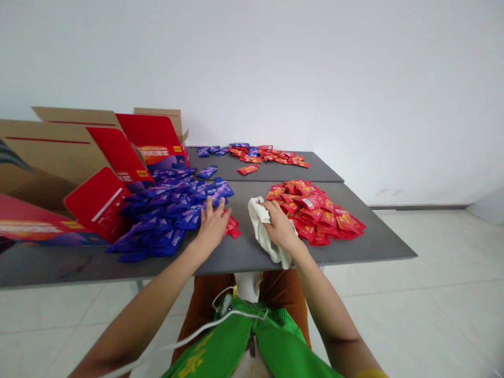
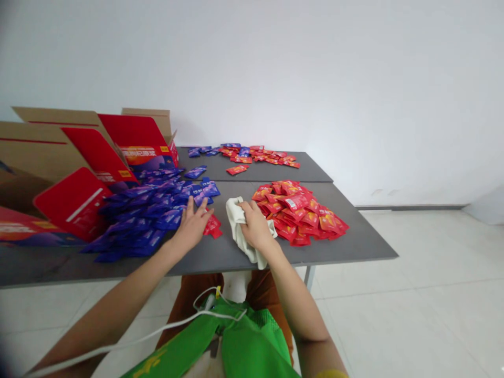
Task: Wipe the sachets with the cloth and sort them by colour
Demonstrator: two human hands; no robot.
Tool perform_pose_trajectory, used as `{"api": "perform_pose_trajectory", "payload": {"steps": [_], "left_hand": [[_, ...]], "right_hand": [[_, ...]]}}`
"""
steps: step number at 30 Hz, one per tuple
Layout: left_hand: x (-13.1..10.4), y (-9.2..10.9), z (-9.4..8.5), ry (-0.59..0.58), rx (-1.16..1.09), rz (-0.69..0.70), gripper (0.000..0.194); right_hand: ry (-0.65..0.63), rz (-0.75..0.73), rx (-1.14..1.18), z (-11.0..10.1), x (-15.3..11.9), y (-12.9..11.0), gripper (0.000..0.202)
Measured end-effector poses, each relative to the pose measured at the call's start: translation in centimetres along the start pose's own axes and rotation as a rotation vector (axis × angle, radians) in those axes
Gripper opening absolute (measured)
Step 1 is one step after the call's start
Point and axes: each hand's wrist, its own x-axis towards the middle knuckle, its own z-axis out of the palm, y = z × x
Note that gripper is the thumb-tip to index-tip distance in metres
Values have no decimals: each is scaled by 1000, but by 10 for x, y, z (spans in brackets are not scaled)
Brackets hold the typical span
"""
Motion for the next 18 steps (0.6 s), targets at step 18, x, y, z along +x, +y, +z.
{"api": "perform_pose_trajectory", "payload": {"steps": [18], "left_hand": [[-52,66,21,118,-9,-363,39]], "right_hand": [[-380,-237,-207,63,9,4,39]]}}
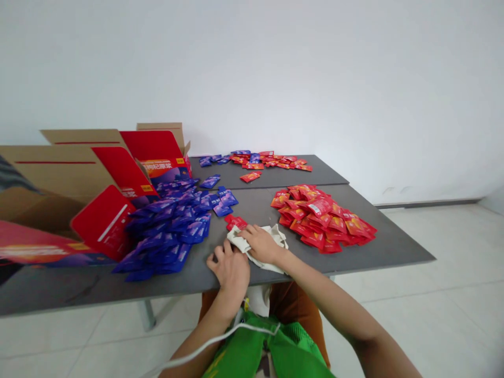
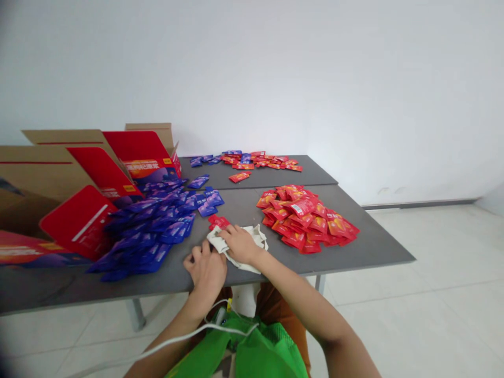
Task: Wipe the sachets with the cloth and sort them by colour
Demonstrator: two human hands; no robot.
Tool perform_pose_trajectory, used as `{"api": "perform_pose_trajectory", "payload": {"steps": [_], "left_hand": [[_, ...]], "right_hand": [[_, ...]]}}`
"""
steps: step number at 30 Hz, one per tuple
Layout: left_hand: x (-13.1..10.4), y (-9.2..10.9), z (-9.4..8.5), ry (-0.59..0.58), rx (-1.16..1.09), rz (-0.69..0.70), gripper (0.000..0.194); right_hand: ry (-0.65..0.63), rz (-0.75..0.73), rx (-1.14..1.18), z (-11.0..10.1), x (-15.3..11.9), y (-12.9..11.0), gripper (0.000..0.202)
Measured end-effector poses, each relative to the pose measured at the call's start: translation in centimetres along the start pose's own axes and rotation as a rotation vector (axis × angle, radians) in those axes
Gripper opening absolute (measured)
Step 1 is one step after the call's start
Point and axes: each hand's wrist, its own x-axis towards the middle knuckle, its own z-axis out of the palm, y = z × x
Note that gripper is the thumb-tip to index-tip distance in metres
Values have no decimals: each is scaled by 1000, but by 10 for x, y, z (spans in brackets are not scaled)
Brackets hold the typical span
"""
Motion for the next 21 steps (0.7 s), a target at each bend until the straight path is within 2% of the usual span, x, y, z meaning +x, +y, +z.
{"api": "perform_pose_trajectory", "payload": {"steps": [3,6,8,10,12,16,18,21], "left_hand": [[0,1,1,21,5,-44,46],[4,6,4,26,9,-36,54],[9,8,5,-39,2,42,55],[16,6,4,-142,-10,128,57],[23,0,2,-229,-30,182,56],[37,-16,-5,-309,-84,260,50],[40,-17,-10,-321,-76,253,48],[39,-11,-15,-294,-46,186,46]], "right_hand": [[-56,-46,-7,-1,15,9,45],[-20,-95,75,-26,35,22,46],[40,-108,107,-42,48,30,46],[53,-100,82,-46,56,33,48],[-11,-62,9,-36,56,32,50],[-103,11,-162,0,51,26,45],[-115,1,-198,12,60,26,44],[-142,19,-218,16,86,29,48]]}}
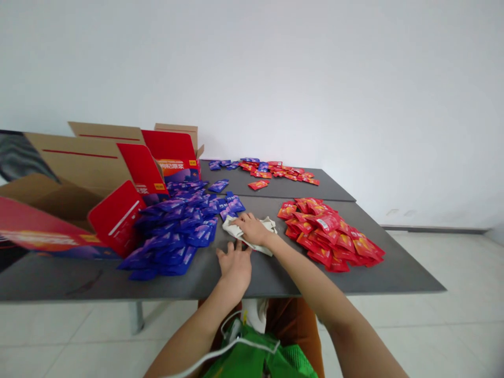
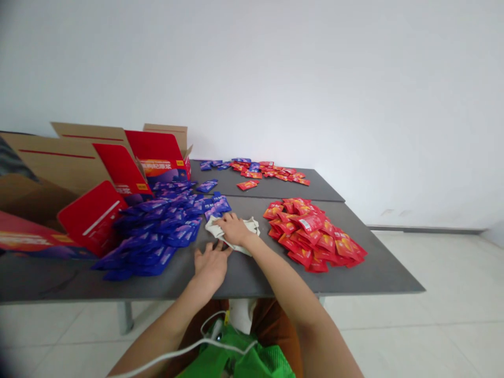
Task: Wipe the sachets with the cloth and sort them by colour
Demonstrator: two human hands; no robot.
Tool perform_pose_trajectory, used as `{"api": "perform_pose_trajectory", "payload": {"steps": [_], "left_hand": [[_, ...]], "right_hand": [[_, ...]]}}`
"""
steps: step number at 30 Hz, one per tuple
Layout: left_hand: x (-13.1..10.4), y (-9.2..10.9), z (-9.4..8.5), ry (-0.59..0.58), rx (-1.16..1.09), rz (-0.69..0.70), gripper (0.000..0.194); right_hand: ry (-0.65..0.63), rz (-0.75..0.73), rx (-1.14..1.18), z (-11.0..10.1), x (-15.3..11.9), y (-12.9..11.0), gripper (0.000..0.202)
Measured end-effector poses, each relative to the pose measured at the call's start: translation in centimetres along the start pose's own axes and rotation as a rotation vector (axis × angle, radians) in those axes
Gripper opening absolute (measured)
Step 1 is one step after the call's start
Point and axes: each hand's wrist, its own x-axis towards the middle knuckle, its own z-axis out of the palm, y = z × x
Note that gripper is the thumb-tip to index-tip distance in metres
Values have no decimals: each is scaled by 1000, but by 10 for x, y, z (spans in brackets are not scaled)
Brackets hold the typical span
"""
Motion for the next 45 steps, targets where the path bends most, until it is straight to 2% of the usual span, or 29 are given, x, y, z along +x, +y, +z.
{"api": "perform_pose_trajectory", "payload": {"steps": [3,8,10,12,16,18,20,23,25,27,30,32,35,39,42,45], "left_hand": [[-6,8,2,87,0,-26,46],[-12,6,13,175,-24,-29,45],[-10,4,16,182,-18,-16,45],[-7,3,17,180,-4,7,45],[-3,6,14,133,3,-4,43],[-3,7,13,125,-4,-24,42],[-5,6,16,149,-14,-33,42],[-8,1,21,202,-43,-13,44],[-9,-3,22,207,-56,14,44],[-10,-5,23,194,-56,26,45],[-10,-7,24,158,-45,7,48],[-12,-9,23,143,-40,11,49],[-12,-15,22,143,-25,65,47],[-5,-21,15,133,-31,102,44],[12,-15,9,187,-162,-21,42],[35,8,3,241,-264,-189,40]], "right_hand": [[8,31,-11,-3,9,2,46],[67,-34,-22,0,-35,1,28],[70,-23,-10,2,-41,1,27],[43,8,-3,3,-28,2,32],[-12,54,-28,1,18,1,41],[-4,44,-18,-1,22,1,40],[17,11,7,1,7,3,38],[63,-46,27,6,-32,5,29],[85,-49,26,5,-42,6,29],[65,-49,20,2,-33,7,35],[-6,-44,26,-1,-1,6,44],[-6,-60,35,-3,8,4,42],[49,-77,34,-2,-16,3,37],[71,26,37,-3,-83,7,39],[27,120,-9,-11,-115,2,38],[30,236,-102,-16,-123,-15,33]]}}
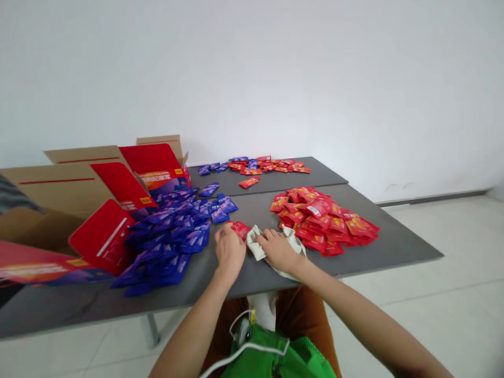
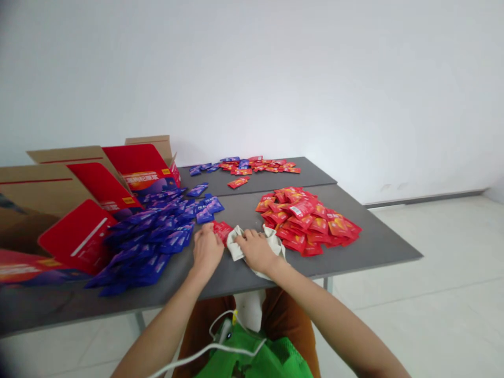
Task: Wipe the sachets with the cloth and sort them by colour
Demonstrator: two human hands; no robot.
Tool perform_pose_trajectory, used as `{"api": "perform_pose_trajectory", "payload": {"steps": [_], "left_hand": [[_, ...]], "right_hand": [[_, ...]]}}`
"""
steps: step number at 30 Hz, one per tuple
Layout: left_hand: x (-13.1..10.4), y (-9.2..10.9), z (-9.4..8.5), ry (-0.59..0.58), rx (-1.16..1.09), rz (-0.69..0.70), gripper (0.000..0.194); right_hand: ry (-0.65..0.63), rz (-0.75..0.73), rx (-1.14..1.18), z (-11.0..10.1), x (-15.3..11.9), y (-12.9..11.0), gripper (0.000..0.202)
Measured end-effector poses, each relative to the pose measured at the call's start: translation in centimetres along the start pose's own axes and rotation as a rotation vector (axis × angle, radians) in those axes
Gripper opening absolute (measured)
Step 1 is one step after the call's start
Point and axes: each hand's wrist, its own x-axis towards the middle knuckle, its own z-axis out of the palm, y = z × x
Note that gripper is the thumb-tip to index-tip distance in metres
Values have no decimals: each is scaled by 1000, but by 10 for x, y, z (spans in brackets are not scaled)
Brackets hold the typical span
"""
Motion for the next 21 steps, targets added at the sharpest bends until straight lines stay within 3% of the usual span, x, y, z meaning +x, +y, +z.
{"api": "perform_pose_trajectory", "payload": {"steps": [5,8,10,12,14,17,21], "left_hand": [[30,51,6,-194,116,-303,97],[45,60,6,-337,130,-390,108],[48,56,8,-354,145,-398,104],[45,47,13,-322,185,-362,94],[38,38,20,-265,232,-341,73],[26,27,28,-91,299,-298,41],[17,24,22,148,262,-142,41]], "right_hand": [[74,282,-111,2,-2,-39,33],[59,353,-106,3,-4,-53,30],[56,351,-101,0,-7,-56,29],[52,343,-98,-4,-13,-56,29],[37,352,-96,-11,-23,-51,31],[2,409,-103,-20,-35,-41,36],[30,469,-133,-18,-35,-41,34]]}}
